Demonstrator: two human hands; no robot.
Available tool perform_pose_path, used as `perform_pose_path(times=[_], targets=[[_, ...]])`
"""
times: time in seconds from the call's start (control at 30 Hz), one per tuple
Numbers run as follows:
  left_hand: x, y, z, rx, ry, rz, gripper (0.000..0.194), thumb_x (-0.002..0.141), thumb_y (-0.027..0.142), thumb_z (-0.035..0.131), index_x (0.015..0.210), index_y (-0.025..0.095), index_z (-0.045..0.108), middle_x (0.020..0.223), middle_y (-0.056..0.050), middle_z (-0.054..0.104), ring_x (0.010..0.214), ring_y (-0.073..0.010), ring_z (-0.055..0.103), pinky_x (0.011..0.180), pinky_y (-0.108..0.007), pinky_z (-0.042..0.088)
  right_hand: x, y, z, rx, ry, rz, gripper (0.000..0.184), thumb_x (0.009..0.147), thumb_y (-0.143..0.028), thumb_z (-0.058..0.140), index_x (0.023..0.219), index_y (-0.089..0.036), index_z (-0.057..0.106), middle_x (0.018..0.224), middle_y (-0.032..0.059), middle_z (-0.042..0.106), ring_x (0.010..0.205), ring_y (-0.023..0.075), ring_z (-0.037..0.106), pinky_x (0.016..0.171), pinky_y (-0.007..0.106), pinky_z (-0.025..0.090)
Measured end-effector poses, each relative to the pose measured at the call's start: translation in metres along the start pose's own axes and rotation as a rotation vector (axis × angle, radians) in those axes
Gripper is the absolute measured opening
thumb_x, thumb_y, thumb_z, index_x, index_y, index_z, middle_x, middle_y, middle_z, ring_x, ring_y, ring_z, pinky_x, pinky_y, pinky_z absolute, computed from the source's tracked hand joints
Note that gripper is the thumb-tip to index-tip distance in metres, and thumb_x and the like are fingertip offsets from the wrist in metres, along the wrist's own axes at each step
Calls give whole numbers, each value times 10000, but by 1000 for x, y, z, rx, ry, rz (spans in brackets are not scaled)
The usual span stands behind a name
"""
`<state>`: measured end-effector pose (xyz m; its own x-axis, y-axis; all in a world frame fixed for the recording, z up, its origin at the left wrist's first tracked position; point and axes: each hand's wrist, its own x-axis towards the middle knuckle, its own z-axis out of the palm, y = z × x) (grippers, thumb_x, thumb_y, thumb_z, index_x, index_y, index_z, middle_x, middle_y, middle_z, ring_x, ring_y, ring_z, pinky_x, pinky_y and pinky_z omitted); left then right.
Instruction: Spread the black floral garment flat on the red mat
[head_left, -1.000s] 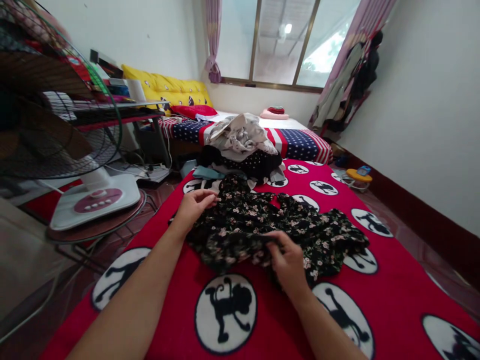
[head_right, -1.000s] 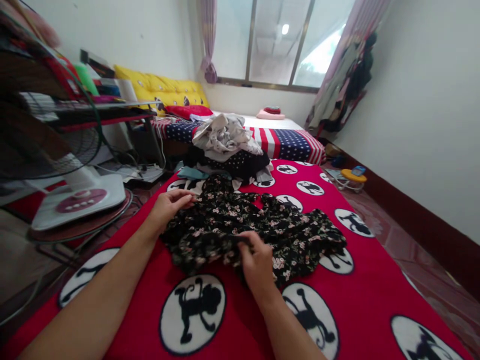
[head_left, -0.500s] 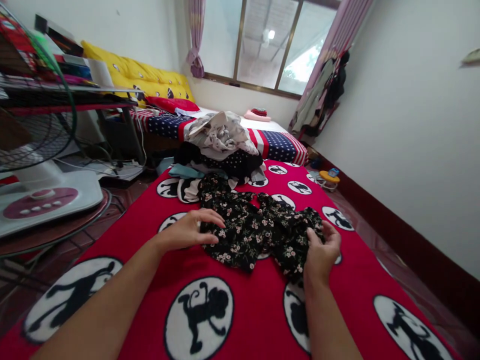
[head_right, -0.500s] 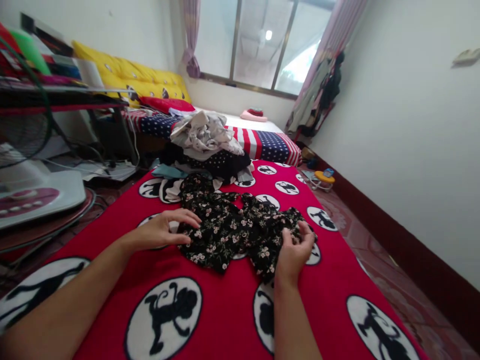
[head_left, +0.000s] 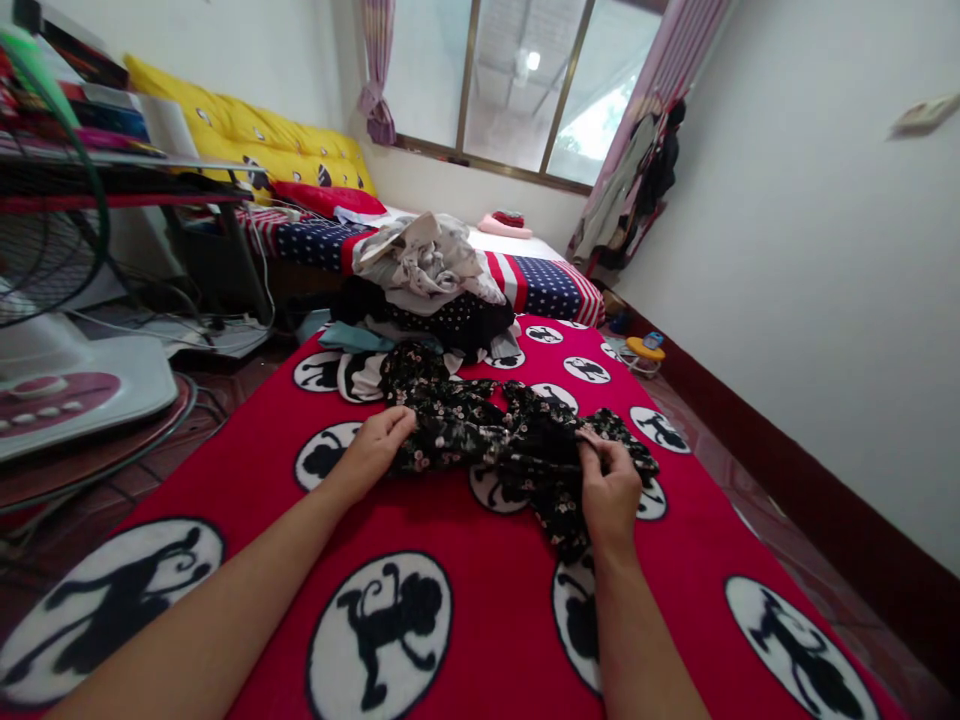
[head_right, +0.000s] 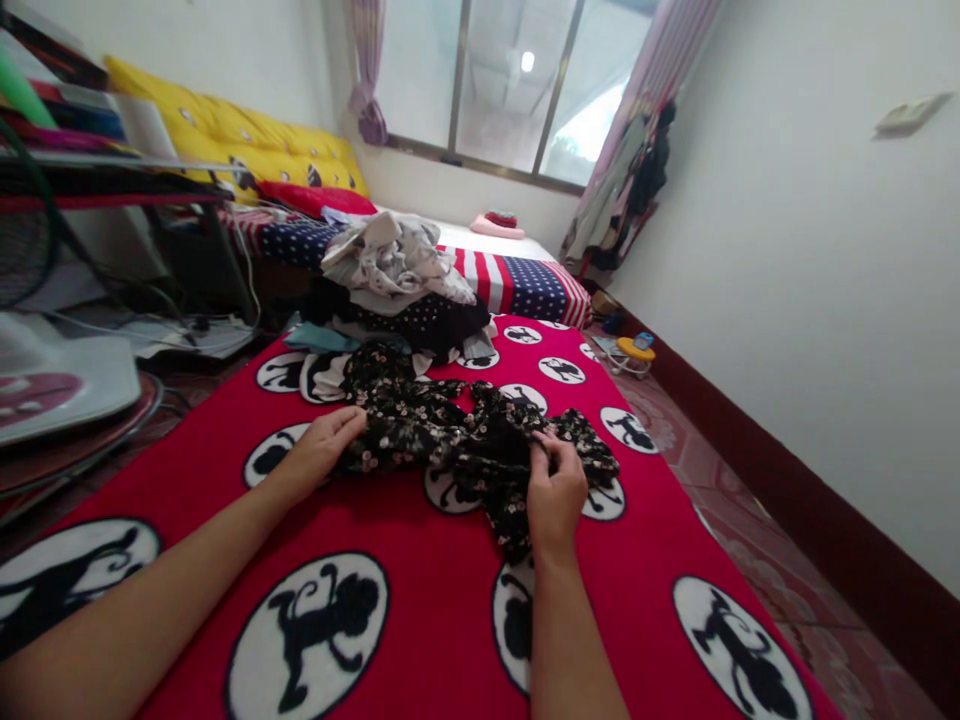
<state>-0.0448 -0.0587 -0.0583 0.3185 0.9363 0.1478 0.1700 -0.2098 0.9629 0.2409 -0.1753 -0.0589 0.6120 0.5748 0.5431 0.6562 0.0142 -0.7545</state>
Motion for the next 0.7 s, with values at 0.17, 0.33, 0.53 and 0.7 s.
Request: perform_pose_path(times=[0.17, 0.33, 0.53, 0.7], targets=[[4, -3, -9, -501, -85, -372, 266, 703, 406, 678, 822, 171, 641, 785, -52, 719, 694, -206, 673, 699, -325, 535, 3, -4, 1, 428, 20, 407, 300, 737, -453, 614, 836, -171, 632, 821, 40, 696, 792, 204, 629, 759, 333, 493], [2, -3, -10, -590, -89, -416, 276, 678, 388, 740, 828, 176, 646, 796, -40, 725, 680, -187, 667, 684, -302, 530, 5, 2, 7, 684, 1, 583, 313, 631, -390, 702, 849, -173, 642, 795, 18, 709, 728, 199, 657, 708, 338, 533], [-17, 19, 11, -250, -32, -54, 314, 730, 488, 697, 845, 195, 704, 787, -3, 703, 744, -181, 628, 648, -243, 475, -7, -18, 3, 467, -169, 342, 496, 701, -441, 686, 1114, -179, 610, 1021, 71, 702, 923, 238, 652, 857, 376, 502], [-57, 41, 42, -104, -536, 73, 304, 795, 471, 648, 837, 192, 763, 757, -39, 728, 692, -179, 631, 627, -241, 473, -45, -61, -10, 209, -703, -45, 812, 634, -219, 730, 1391, -259, 440, 1149, 52, 668, 1017, 237, 630, 885, 326, 477]])
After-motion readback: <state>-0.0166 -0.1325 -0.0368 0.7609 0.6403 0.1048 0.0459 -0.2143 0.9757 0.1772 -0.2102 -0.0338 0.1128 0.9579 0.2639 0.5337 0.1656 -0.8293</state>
